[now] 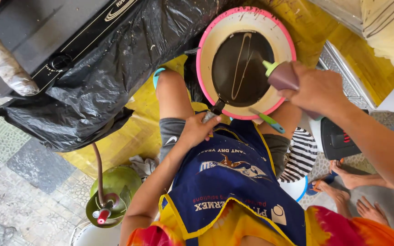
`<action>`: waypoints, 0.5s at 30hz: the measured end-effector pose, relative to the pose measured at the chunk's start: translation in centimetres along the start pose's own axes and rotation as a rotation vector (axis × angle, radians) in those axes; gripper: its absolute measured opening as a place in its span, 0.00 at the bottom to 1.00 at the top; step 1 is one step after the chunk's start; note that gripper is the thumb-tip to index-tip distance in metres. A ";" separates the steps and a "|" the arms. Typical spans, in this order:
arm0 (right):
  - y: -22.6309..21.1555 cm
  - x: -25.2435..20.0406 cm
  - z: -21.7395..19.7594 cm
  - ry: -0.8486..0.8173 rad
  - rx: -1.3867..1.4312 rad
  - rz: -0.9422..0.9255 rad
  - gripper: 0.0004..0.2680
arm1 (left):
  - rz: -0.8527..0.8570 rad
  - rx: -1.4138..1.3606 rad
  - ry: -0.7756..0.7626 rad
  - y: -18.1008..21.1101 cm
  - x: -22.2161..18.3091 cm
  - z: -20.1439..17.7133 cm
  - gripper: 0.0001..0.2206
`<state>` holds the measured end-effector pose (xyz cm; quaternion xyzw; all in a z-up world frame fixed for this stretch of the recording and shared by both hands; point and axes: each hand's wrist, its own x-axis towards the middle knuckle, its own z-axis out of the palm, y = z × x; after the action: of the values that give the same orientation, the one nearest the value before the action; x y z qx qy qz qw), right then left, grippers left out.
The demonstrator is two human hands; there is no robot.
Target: Cooking thin pancakes on multiple pans and stacking them in a production area
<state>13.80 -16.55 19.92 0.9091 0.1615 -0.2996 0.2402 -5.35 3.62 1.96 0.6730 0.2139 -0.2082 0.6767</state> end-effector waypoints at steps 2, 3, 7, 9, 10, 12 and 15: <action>-0.4 -1.5 -0.5 -0.121 -0.087 -0.046 0.31 | -0.009 -0.051 0.014 -0.3 -0.1 0.0 0.20; -0.7 -2.1 -1.0 -0.239 -0.174 -0.087 0.33 | -0.013 -0.100 0.025 -0.4 -0.1 -0.3 0.21; -0.4 -0.2 -0.3 -0.136 -0.015 -0.066 0.32 | -0.017 -0.223 0.071 0.0 -1.3 -1.8 0.18; -0.2 2.2 -1.3 0.223 0.768 0.139 0.30 | -0.075 -0.339 0.103 -0.5 -2.2 -3.0 0.16; -0.3 5.7 -0.1 0.232 0.773 0.117 0.30 | -0.067 -0.335 0.125 -1.3 -2.9 -3.8 0.16; -0.5 12.6 2.4 0.715 1.351 -0.416 0.23 | 0.019 -0.597 0.246 -2.9 -4.2 -5.1 0.17; -5.8 23.5 2.0 0.982 1.533 -0.563 0.29 | 0.070 -0.620 0.456 -2.3 -6.4 -8.6 0.14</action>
<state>28.42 -9.28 1.87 0.7712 0.2168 0.0445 -0.5969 -12.02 12.17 3.67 0.4724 0.3884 0.0446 0.7899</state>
